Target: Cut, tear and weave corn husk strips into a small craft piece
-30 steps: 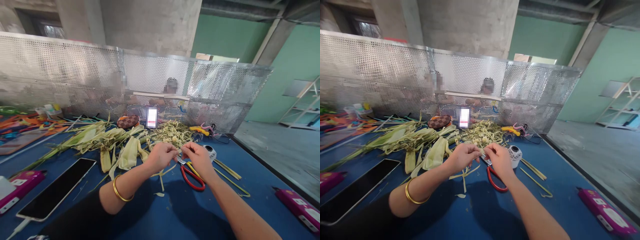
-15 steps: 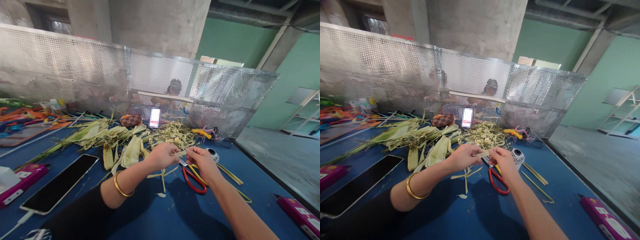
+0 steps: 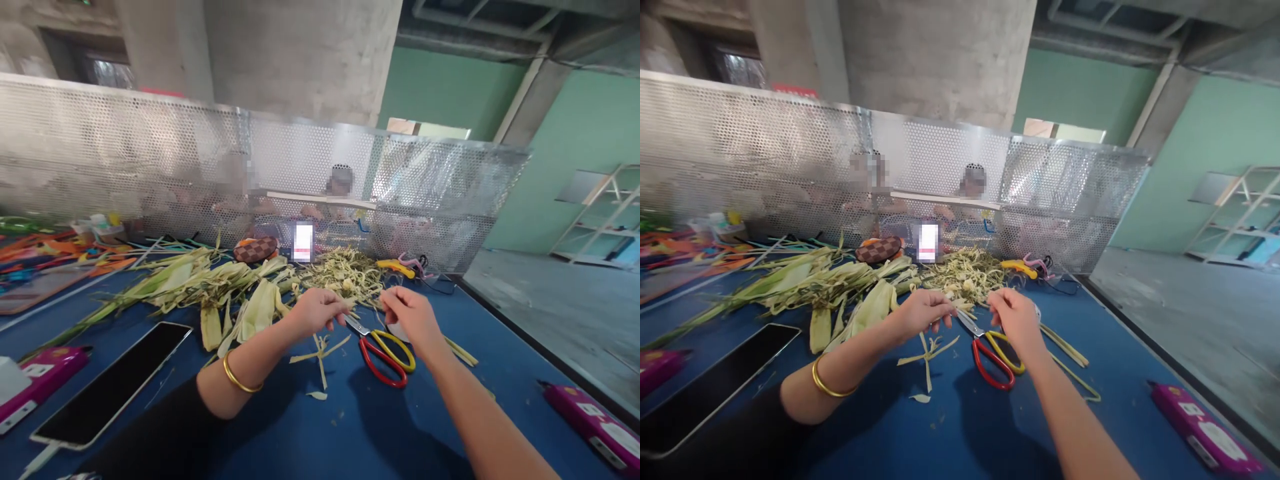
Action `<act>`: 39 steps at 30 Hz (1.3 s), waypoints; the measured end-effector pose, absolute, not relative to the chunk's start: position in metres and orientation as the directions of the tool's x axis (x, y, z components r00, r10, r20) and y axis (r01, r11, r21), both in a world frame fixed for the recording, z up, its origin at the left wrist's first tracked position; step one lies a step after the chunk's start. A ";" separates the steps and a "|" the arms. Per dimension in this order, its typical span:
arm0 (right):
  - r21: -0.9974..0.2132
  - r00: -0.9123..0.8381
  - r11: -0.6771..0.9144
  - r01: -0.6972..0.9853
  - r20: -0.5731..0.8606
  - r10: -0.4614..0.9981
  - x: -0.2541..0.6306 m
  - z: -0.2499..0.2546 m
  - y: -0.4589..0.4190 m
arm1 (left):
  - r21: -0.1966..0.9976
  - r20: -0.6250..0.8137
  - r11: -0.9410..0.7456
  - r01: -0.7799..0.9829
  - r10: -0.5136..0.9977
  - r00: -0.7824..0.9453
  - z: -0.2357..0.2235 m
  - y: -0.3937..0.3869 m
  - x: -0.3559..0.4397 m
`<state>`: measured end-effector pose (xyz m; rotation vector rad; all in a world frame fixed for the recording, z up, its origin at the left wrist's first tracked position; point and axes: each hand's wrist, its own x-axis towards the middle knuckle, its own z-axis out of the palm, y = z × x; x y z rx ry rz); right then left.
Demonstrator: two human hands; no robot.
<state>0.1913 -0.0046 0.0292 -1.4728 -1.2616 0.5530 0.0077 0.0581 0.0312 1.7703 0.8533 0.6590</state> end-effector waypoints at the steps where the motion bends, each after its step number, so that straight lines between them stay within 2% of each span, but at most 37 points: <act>1: -0.867 0.299 0.104 0.488 0.278 0.913 0.194 0.028 -0.007 | 0.957 0.027 -0.188 0.221 0.816 0.577 0.033 0.059 0.007; 3: -0.729 0.193 0.085 0.680 0.289 0.938 0.198 0.023 -0.012 | 0.979 0.003 -0.116 0.170 0.835 0.550 0.036 0.060 0.005; 5: -0.519 0.088 0.086 0.851 0.301 0.950 0.199 0.016 -0.018 | 0.993 -0.020 -0.046 0.110 0.843 0.537 0.038 0.059 0.005; 7: -0.251 0.036 0.016 0.968 0.201 0.979 0.200 0.008 -0.023 | 0.998 -0.052 0.021 0.063 0.849 0.526 0.039 0.058 0.005; 9: -0.056 0.023 -0.016 0.998 0.124 0.992 0.201 -0.001 -0.024 | 0.997 -0.081 0.069 0.042 0.859 0.505 0.038 0.058 0.006; 11: 0.042 0.011 -0.014 0.999 0.057 0.998 0.202 -0.009 -0.021 | 0.995 -0.096 0.094 0.029 0.871 0.482 0.037 0.059 0.007; 14: 0.080 -0.019 0.020 0.997 -0.010 1.000 0.202 -0.018 -0.011 | 0.994 -0.091 0.110 -0.013 0.880 0.465 0.036 0.063 0.005; 16: 0.060 -0.026 0.026 0.998 -0.013 1.000 0.204 -0.020 -0.006 | 0.992 -0.095 0.120 -0.025 0.883 0.459 0.037 0.066 0.003; 18: -0.021 -0.019 0.020 1.000 0.013 1.000 0.209 -0.018 -0.004 | 0.991 -0.107 0.132 -0.026 0.888 0.447 0.039 0.067 0.001; 22: -0.382 -0.014 0.040 0.923 0.070 0.997 0.222 -0.008 -0.007 | 0.989 -0.098 0.135 -0.058 0.901 0.422 0.042 0.069 -0.002; 26: -0.791 0.032 0.079 0.607 0.124 0.992 0.219 0.000 -0.010 | 0.989 -0.065 0.112 -0.101 0.920 0.386 0.039 0.072 -0.003; 28: -0.903 0.049 0.070 0.424 0.100 0.994 0.213 0.001 -0.011 | 0.989 -0.064 0.108 -0.100 0.929 0.365 0.037 0.074 -0.003; 31: -0.942 0.055 0.052 0.332 0.074 0.996 0.208 0.001 -0.013 | 0.991 -0.069 0.103 -0.086 0.938 0.339 0.034 0.078 -0.003; 35: -0.898 0.045 0.101 0.429 0.132 0.990 0.205 0.006 -0.017 | 0.993 -0.063 0.091 -0.077 0.949 0.310 0.030 0.081 -0.002; 39: -0.879 0.031 0.099 0.466 0.129 0.991 0.198 0.010 -0.018 | 0.993 -0.063 0.095 -0.074 0.934 0.351 0.028 0.078 0.000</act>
